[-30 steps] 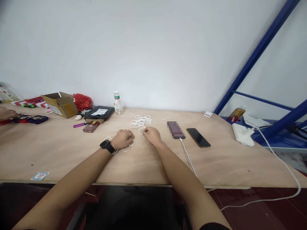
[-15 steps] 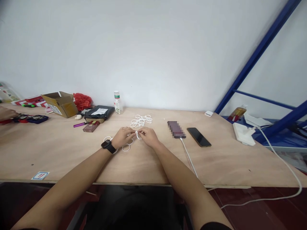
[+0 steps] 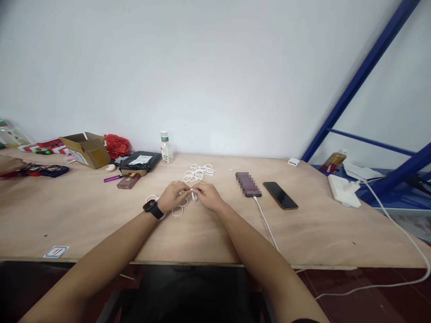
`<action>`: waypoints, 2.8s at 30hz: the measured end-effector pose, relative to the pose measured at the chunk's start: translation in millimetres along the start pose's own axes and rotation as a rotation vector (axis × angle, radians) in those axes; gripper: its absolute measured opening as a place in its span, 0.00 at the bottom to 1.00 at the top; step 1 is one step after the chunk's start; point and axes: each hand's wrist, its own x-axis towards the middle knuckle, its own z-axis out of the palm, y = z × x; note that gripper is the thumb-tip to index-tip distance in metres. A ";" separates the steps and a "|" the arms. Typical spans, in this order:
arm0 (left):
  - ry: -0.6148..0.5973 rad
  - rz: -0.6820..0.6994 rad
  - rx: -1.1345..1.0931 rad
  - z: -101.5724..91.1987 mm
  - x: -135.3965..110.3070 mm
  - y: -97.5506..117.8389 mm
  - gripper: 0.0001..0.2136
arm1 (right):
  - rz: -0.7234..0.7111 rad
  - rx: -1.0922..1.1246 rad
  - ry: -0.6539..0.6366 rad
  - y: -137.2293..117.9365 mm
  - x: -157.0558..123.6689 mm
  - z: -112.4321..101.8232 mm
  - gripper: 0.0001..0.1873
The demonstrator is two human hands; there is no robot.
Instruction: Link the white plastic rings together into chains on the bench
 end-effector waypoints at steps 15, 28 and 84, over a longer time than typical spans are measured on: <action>-0.033 -0.188 0.121 -8.3 -0.7 -6.9 0.13 | 0.098 -0.346 0.053 19.5 5.3 9.4 0.11; -0.281 0.016 0.081 7.3 -4.5 11.2 0.15 | 0.408 -0.763 -0.201 35.1 28.1 9.6 0.22; 0.449 -0.440 -0.399 7.3 5.9 -18.6 0.16 | 0.263 0.156 0.084 33.8 16.4 17.7 0.18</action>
